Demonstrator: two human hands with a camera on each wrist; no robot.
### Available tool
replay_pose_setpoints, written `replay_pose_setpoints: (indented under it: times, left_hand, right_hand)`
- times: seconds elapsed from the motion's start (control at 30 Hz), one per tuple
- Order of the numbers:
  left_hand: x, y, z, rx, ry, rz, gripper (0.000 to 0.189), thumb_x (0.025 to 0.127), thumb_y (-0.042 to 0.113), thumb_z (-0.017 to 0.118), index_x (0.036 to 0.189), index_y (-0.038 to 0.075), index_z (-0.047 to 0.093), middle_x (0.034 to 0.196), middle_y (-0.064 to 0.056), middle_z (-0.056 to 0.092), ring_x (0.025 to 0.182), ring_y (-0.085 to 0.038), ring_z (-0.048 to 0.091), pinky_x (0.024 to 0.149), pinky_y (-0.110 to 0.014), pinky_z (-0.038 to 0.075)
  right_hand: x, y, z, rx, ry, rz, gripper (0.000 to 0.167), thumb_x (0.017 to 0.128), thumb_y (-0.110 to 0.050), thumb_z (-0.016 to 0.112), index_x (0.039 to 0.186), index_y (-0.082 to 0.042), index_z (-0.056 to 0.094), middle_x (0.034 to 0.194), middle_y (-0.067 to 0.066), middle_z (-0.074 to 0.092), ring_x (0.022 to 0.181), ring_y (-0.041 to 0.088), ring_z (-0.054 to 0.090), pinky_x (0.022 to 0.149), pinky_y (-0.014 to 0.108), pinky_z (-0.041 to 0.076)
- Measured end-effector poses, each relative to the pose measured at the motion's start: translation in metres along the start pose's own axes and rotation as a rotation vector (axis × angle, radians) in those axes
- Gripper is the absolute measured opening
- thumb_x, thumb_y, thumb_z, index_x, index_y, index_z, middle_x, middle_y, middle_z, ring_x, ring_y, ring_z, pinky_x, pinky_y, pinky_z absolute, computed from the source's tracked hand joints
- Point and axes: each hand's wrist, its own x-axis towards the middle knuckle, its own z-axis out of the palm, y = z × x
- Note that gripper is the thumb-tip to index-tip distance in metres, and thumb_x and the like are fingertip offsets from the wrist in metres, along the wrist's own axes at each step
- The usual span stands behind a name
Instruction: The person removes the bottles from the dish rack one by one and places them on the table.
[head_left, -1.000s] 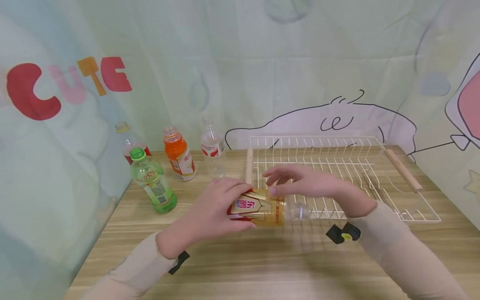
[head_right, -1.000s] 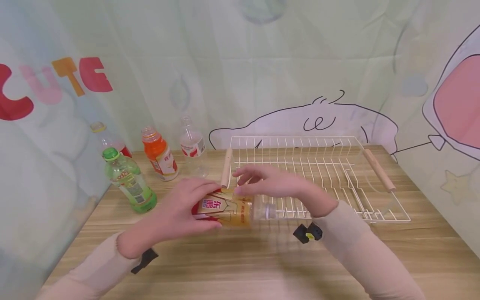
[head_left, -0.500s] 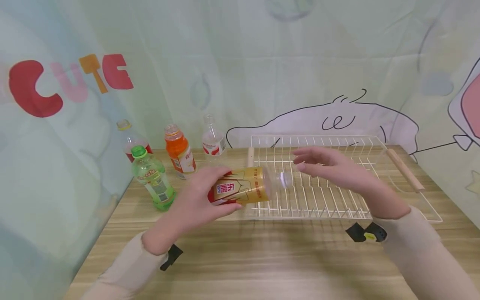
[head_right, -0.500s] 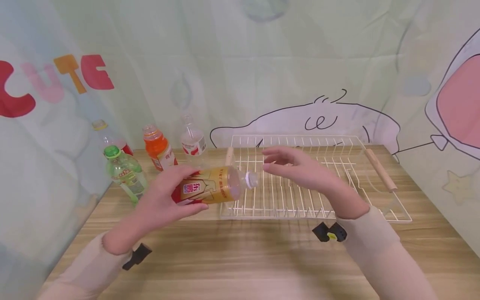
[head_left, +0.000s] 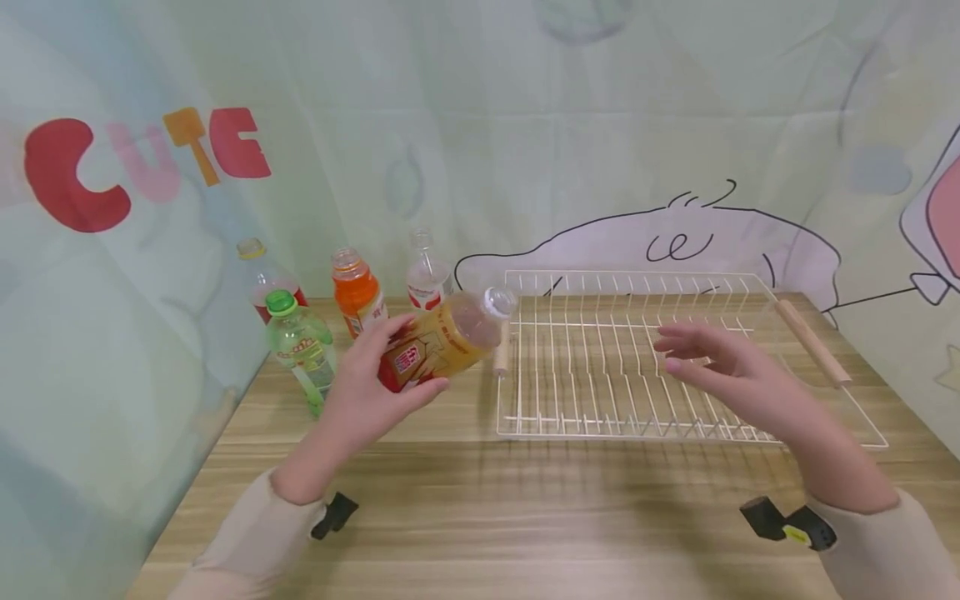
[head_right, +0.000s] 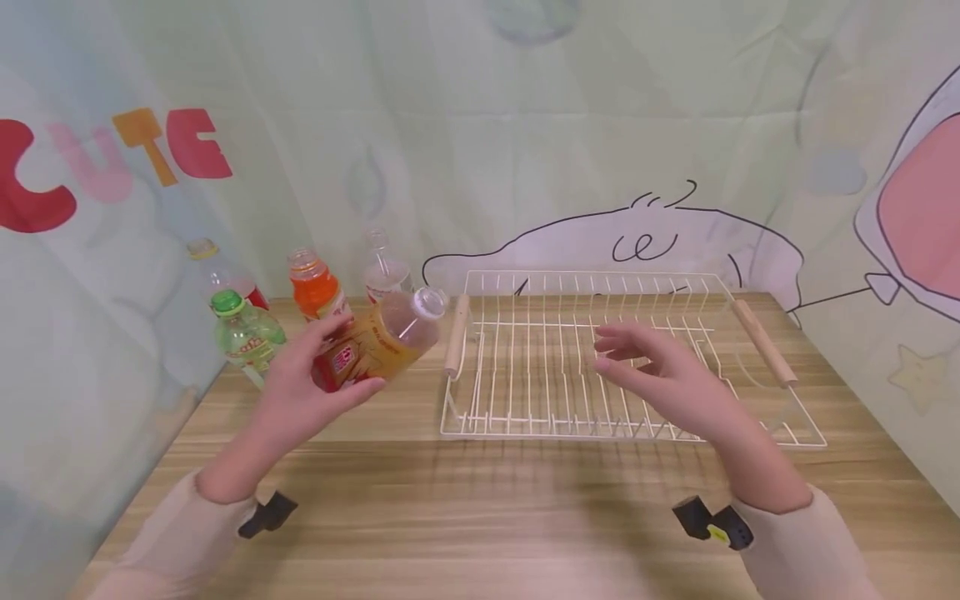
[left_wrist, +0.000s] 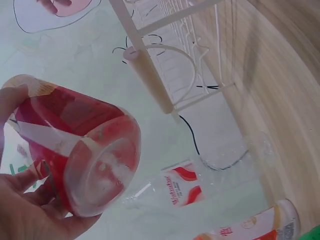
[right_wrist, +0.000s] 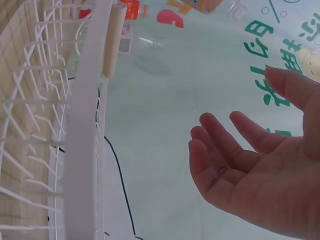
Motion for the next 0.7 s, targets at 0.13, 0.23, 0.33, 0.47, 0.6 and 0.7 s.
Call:
replay_pose_setpoints:
  times: [0.13, 0.23, 0.33, 0.47, 0.6, 0.7]
  left_hand:
    - [0.0, -0.011, 0.002, 0.009, 0.009, -0.02, 0.07, 0.071, 0.019, 0.086, 0.13, 0.007, 0.051, 0.126, -0.011, 0.054, 0.112, -0.026, 0.051, 0.087, -0.049, 0.051]
    - [0.0, -0.019, 0.004, 0.007, 0.016, -0.038, 0.071, 0.072, 0.018, 0.086, 0.132, 0.006, 0.05, 0.128, -0.013, 0.052, 0.113, -0.028, 0.049, 0.09, -0.051, 0.048]
    - [0.0, -0.026, 0.006, -0.007, 0.009, -0.073, 0.072, 0.074, 0.019, 0.084, 0.134, 0.005, 0.047, 0.13, -0.014, 0.05, 0.115, -0.029, 0.048, 0.093, -0.053, 0.048]
    - [0.0, -0.034, 0.009, -0.019, -0.011, -0.144, 0.075, 0.077, 0.023, 0.081, 0.139, 0.004, 0.042, 0.134, -0.015, 0.046, 0.119, -0.031, 0.046, 0.096, -0.056, 0.046]
    - [-0.001, -0.042, 0.012, -0.026, -0.016, -0.193, 0.075, 0.08, 0.026, 0.079, 0.14, 0.005, 0.039, 0.133, -0.015, 0.045, 0.119, -0.031, 0.044, 0.097, -0.055, 0.045]
    - [-0.002, -0.049, 0.016, -0.028, -0.009, -0.212, 0.074, 0.08, 0.026, 0.079, 0.139, 0.005, 0.039, 0.133, -0.015, 0.044, 0.119, -0.031, 0.044, 0.096, -0.054, 0.044]
  right_hand:
    - [-0.012, 0.011, 0.005, 0.0, 0.066, -0.042, 0.043, 0.097, -0.016, 0.058, 0.138, -0.007, 0.048, 0.128, 0.012, 0.059, 0.101, -0.003, 0.057, 0.081, 0.015, 0.049]
    - [-0.02, 0.016, 0.011, -0.002, 0.089, -0.038, 0.043, 0.096, -0.015, 0.059, 0.136, -0.006, 0.048, 0.129, 0.014, 0.058, 0.099, -0.003, 0.058, 0.077, 0.018, 0.051]
    - [-0.026, 0.02, 0.017, -0.031, 0.117, -0.038, 0.043, 0.094, -0.014, 0.062, 0.135, -0.005, 0.05, 0.127, 0.014, 0.059, 0.095, -0.003, 0.057, 0.074, 0.021, 0.052]
    - [-0.034, 0.027, 0.027, -0.091, 0.187, -0.095, 0.044, 0.091, -0.011, 0.066, 0.132, -0.004, 0.053, 0.123, 0.014, 0.062, 0.098, -0.007, 0.053, 0.077, 0.016, 0.048]
    - [-0.038, 0.034, 0.035, -0.148, 0.254, -0.17, 0.046, 0.086, -0.008, 0.07, 0.129, -0.004, 0.056, 0.121, 0.013, 0.064, 0.107, -0.007, 0.048, 0.083, 0.009, 0.041]
    - [-0.042, 0.04, 0.04, -0.179, 0.264, -0.162, 0.047, 0.085, -0.01, 0.072, 0.129, -0.007, 0.057, 0.122, 0.012, 0.064, 0.109, -0.004, 0.048, 0.085, 0.011, 0.04]
